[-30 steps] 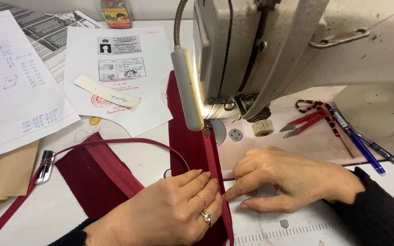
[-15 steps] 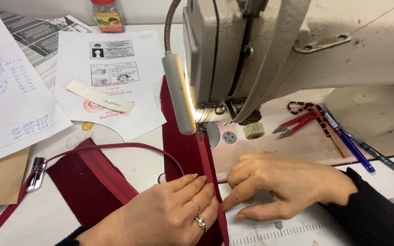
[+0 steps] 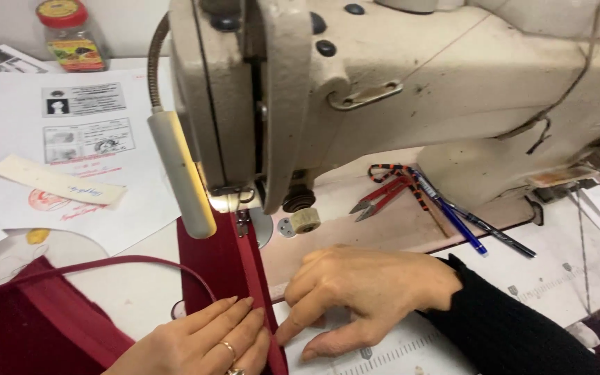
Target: Sewing a white fabric label onto a red velvet garment component using an industrial sewing machine.
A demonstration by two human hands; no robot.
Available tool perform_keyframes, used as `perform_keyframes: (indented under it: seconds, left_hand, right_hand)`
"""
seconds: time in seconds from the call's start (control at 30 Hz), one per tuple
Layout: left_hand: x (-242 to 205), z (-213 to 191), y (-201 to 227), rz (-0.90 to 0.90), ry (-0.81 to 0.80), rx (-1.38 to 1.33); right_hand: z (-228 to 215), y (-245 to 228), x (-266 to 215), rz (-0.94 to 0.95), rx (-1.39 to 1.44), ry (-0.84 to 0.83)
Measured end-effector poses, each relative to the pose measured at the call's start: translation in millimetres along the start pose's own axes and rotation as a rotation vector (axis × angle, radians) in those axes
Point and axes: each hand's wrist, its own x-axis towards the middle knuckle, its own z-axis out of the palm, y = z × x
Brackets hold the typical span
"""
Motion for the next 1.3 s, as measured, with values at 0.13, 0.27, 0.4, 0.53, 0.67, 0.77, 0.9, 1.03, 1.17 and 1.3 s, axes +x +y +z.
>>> perform_keyframes:
  seconds: [0.13, 0.27, 0.4, 0.53, 0.67, 0.77, 0.9, 1.03, 1.17, 1.3]
  left_hand:
    - [-7, 13, 4, -0.060, 0.024, -0.005]
    - [-5, 13, 5, -0.091, 0.070, 0.030]
    - [-4, 11, 3, -0.091, 0.059, 0.014]
    - [-1, 4, 0, -0.058, 0.016, -0.009]
    - [4, -8, 0, -0.053, -0.002, -0.104]
    - [13, -18, -1, -0.098, 0.031, -0.099]
    - [13, -21, 0, -0.119, 0.035, -0.120]
    - [16, -26, 0, -0.130, 0.049, -0.137]
    - [16, -30, 0, -0.134, 0.048, -0.181]
    - [14, -28, 1, -0.125, 0.033, -0.190]
  right_hand:
    - [0, 1, -3, -0.012, -0.015, -0.027]
    - [0, 1, -2, -0.024, -0.010, -0.023]
    - [0, 0, -3, -0.020, -0.024, -0.019]
    - [0, -1, -1, -0.022, -0.028, -0.036]
    - [-1, -3, 6, -0.043, 0.000, -0.043]
    - [-2, -6, 10, -0.035, 0.021, -0.048]
    - [1, -4, 13, -0.038, 0.005, -0.049]
    - [1, -3, 15, -0.044, -0.006, -0.059]
    - [3, -2, 15, -0.032, -0.003, -0.058]
    - [4, -2, 16, -0.035, 0.009, -0.049]
